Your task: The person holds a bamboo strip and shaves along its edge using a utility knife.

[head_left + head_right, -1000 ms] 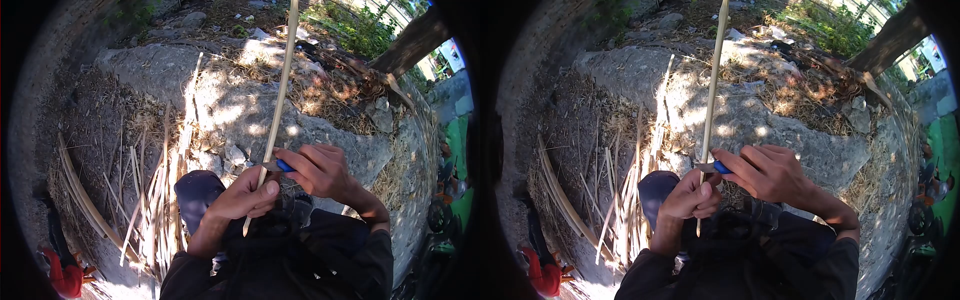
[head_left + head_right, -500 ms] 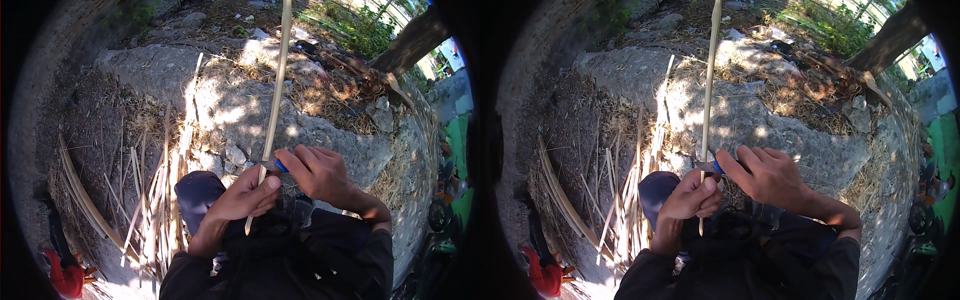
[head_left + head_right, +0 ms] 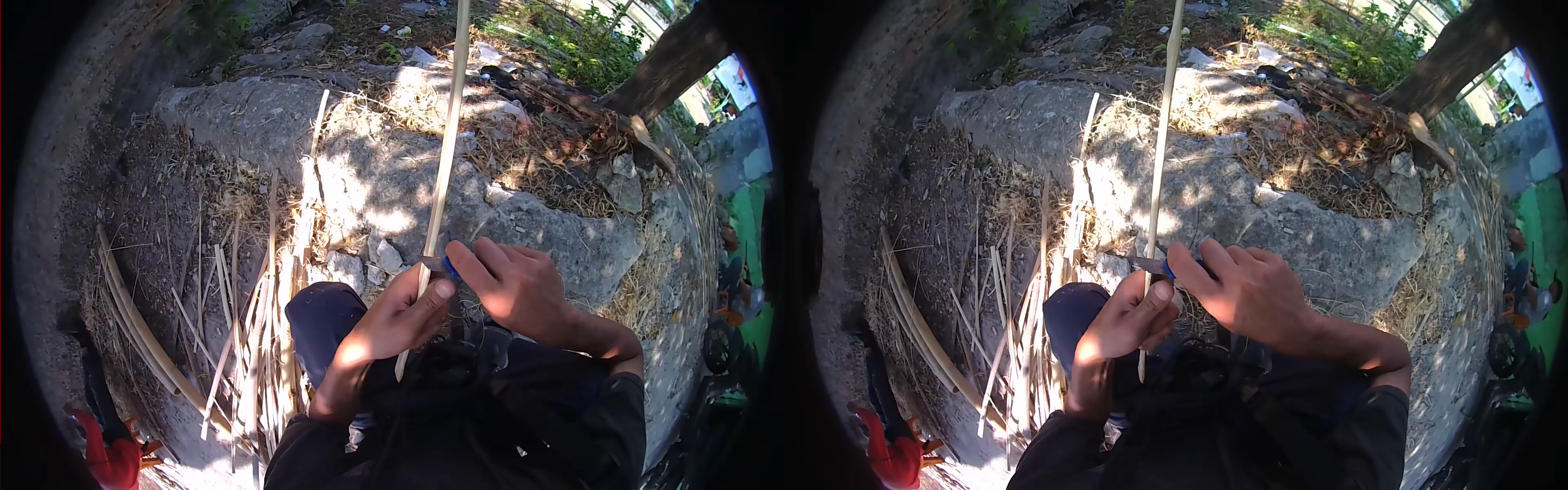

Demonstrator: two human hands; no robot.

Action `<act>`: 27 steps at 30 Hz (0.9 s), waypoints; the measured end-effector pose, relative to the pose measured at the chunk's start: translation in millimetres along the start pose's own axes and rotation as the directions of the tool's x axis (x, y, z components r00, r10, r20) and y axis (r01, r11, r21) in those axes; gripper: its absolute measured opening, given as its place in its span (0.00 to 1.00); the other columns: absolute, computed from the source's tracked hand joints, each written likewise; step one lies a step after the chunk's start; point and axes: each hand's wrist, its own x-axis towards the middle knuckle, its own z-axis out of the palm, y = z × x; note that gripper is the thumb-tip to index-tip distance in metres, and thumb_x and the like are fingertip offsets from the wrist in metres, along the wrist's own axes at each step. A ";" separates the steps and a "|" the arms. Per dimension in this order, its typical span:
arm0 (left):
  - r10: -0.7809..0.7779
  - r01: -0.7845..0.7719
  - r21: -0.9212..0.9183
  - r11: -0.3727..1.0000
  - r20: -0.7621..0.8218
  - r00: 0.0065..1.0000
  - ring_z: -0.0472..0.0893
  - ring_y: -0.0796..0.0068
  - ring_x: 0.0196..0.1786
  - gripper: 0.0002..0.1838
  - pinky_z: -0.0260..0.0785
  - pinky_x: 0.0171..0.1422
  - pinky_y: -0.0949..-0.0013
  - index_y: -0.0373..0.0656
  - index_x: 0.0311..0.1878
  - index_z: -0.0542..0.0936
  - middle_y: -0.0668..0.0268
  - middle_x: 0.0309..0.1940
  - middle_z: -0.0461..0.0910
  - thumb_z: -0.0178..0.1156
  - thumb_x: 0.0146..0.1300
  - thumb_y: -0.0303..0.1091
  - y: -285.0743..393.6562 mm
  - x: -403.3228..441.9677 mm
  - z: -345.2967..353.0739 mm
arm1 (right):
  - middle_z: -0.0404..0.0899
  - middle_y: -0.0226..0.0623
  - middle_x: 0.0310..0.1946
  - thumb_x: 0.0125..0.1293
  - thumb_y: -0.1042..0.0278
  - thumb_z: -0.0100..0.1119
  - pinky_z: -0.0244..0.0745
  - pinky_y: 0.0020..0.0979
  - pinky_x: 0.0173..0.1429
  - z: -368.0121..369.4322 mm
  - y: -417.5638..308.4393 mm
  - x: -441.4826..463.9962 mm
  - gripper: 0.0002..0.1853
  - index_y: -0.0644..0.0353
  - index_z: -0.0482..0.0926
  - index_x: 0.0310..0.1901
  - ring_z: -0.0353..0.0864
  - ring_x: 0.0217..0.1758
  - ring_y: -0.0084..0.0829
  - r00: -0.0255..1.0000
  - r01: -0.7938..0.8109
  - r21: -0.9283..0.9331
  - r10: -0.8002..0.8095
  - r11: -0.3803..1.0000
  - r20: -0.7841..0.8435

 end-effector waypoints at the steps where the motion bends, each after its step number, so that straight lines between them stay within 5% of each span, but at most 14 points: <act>1: 0.005 -0.005 0.038 0.999 -0.007 1.000 0.61 0.89 0.17 0.15 0.52 0.21 0.77 0.42 0.49 0.70 0.79 0.19 0.64 0.50 0.85 0.46 -0.4 0.6 -0.2 | 0.75 0.28 0.35 0.63 0.64 0.62 0.77 0.29 0.33 -1.7 -0.3 0.2 0.23 0.53 0.79 0.61 0.82 0.30 0.25 1.000 -0.002 -0.001 0.002 1.000 -0.001; 4: -0.018 0.025 0.079 0.997 -0.092 0.996 0.60 0.87 0.16 0.16 0.52 0.20 0.77 0.43 0.49 0.70 0.78 0.18 0.63 0.48 0.85 0.47 -1.0 1.7 3.6 | 0.77 0.29 0.36 0.61 0.67 0.63 0.78 0.32 0.33 0.8 2.4 1.0 0.23 0.55 0.78 0.60 0.83 0.30 0.28 0.998 -0.041 0.045 0.039 0.998 0.049; 6: -0.030 0.031 0.006 1.000 -0.108 0.994 0.57 0.87 0.15 0.18 0.50 0.19 0.76 0.45 0.46 0.68 0.78 0.17 0.59 0.48 0.85 0.51 4.1 7.0 11.1 | 0.78 0.32 0.35 0.68 0.70 0.62 0.76 0.33 0.33 15.4 16.0 1.9 0.16 0.57 0.79 0.57 0.81 0.28 0.32 0.998 -0.043 0.389 0.058 0.920 -0.025; 7: -0.041 0.033 -0.064 0.997 -0.129 0.991 0.55 0.86 0.14 0.20 0.47 0.18 0.76 0.48 0.42 0.67 0.78 0.17 0.56 0.47 0.84 0.55 6.0 9.1 14.4 | 0.78 0.32 0.35 0.68 0.70 0.62 0.76 0.33 0.33 17.0 22.2 3.2 0.16 0.57 0.79 0.57 0.81 0.28 0.32 0.998 -0.041 0.388 0.056 0.921 -0.028; 9: -0.027 0.018 -0.063 0.998 -0.147 0.989 0.53 0.86 0.14 0.24 0.45 0.17 0.76 0.49 0.41 0.66 0.78 0.17 0.55 0.45 0.83 0.61 6.4 10.8 13.9 | 0.76 0.30 0.32 0.78 0.68 0.57 0.70 0.31 0.30 20.4 34.2 6.2 0.10 0.59 0.77 0.56 0.76 0.24 0.30 0.962 -0.219 0.811 0.259 0.543 0.087; 10: -0.065 0.038 -0.135 0.990 -0.197 0.978 0.53 0.86 0.14 0.26 0.44 0.17 0.76 0.49 0.40 0.66 0.78 0.17 0.55 0.42 0.82 0.64 6.0 14.8 9.0 | 0.70 0.25 0.27 0.84 0.63 0.51 0.61 0.26 0.28 28.2 36.2 5.6 0.10 0.60 0.75 0.56 0.67 0.22 0.21 0.922 -0.266 0.916 0.355 0.300 0.152; 11: -0.106 0.055 -0.210 0.976 -0.242 0.965 0.52 0.86 0.14 0.29 0.43 0.17 0.76 0.49 0.39 0.66 0.78 0.17 0.55 0.40 0.82 0.67 3.5 19.1 3.8 | 0.70 0.25 0.27 0.84 0.63 0.51 0.61 0.26 0.28 27.6 39.0 5.0 0.10 0.60 0.75 0.56 0.67 0.22 0.21 0.926 -0.265 0.915 0.345 0.304 0.154; 13: -0.026 -0.016 -0.164 0.986 -0.255 0.967 0.51 0.85 0.13 0.34 0.41 0.16 0.75 0.49 0.32 0.68 0.78 0.16 0.54 0.34 0.81 0.69 -5.5 22.0 -11.6 | 0.66 0.21 0.26 0.83 0.63 0.52 0.56 0.23 0.27 22.1 40.2 11.7 0.11 0.60 0.74 0.57 0.61 0.22 0.13 0.829 -0.314 0.937 0.438 -0.151 0.348; 16: -0.047 -0.005 -0.155 0.988 -0.328 0.943 0.51 0.85 0.13 0.34 0.42 0.16 0.75 0.50 0.30 0.67 0.78 0.16 0.53 0.35 0.82 0.68 -2.6 21.0 -22.5 | 0.67 0.21 0.27 0.83 0.62 0.54 0.55 0.22 0.27 35.8 35.8 8.4 0.12 0.59 0.75 0.58 0.59 0.22 0.11 0.833 -0.352 0.923 0.396 -0.156 0.385; 19: 0.080 -0.132 -0.126 0.983 -0.353 0.932 0.51 0.86 0.15 0.29 0.44 0.18 0.76 0.47 0.40 0.73 0.78 0.18 0.56 0.36 0.85 0.62 3.0 22.4 -22.3 | 0.74 0.21 0.33 0.78 0.57 0.62 0.59 0.22 0.30 49.1 21.4 0.5 0.19 0.59 0.76 0.62 0.64 0.26 0.11 0.802 -0.480 0.858 0.306 -0.182 0.513; 21: 0.234 -0.325 -0.072 0.943 -0.551 0.801 0.52 0.87 0.18 0.23 0.45 0.20 0.78 0.47 0.56 0.72 0.76 0.23 0.57 0.36 0.87 0.55 9.4 25.2 -15.4 | 0.81 0.26 0.41 0.75 0.59 0.66 0.71 0.23 0.39 48.3 12.3 0.0 0.21 0.59 0.76 0.63 0.76 0.35 0.15 0.762 -0.584 0.802 0.255 -0.127 0.595; 22: 0.273 -0.351 -0.054 0.935 -0.526 0.806 0.52 0.87 0.20 0.19 0.45 0.21 0.79 0.48 0.67 0.67 0.76 0.26 0.58 0.36 0.88 0.48 8.6 22.7 -20.2 | 0.81 0.26 0.41 0.75 0.59 0.66 0.71 0.23 0.39 50.1 8.0 -1.0 0.21 0.59 0.76 0.63 0.76 0.35 0.15 0.760 -0.587 0.799 0.253 -0.128 0.599; 24: 0.254 -0.353 -0.077 0.933 -0.553 0.794 0.52 0.88 0.19 0.18 0.46 0.21 0.79 0.48 0.66 0.67 0.76 0.27 0.58 0.37 0.88 0.48 9.3 23.9 -24.9 | 0.85 0.33 0.47 0.72 0.62 0.70 0.78 0.27 0.53 56.5 -0.4 -3.4 0.23 0.60 0.76 0.64 0.83 0.47 0.22 0.838 -0.505 0.862 0.214 -0.045 0.502; 27: 0.254 -0.373 -0.099 0.922 -0.574 0.779 0.53 0.87 0.20 0.14 0.46 0.21 0.78 0.49 0.63 0.68 0.76 0.27 0.59 0.40 0.88 0.44 7.3 25.4 -31.6 | 0.85 0.35 0.47 0.70 0.63 0.73 0.78 0.32 0.61 64.3 -9.5 -8.7 0.26 0.60 0.76 0.65 0.83 0.55 0.25 0.825 -0.548 0.834 0.118 -0.066 0.552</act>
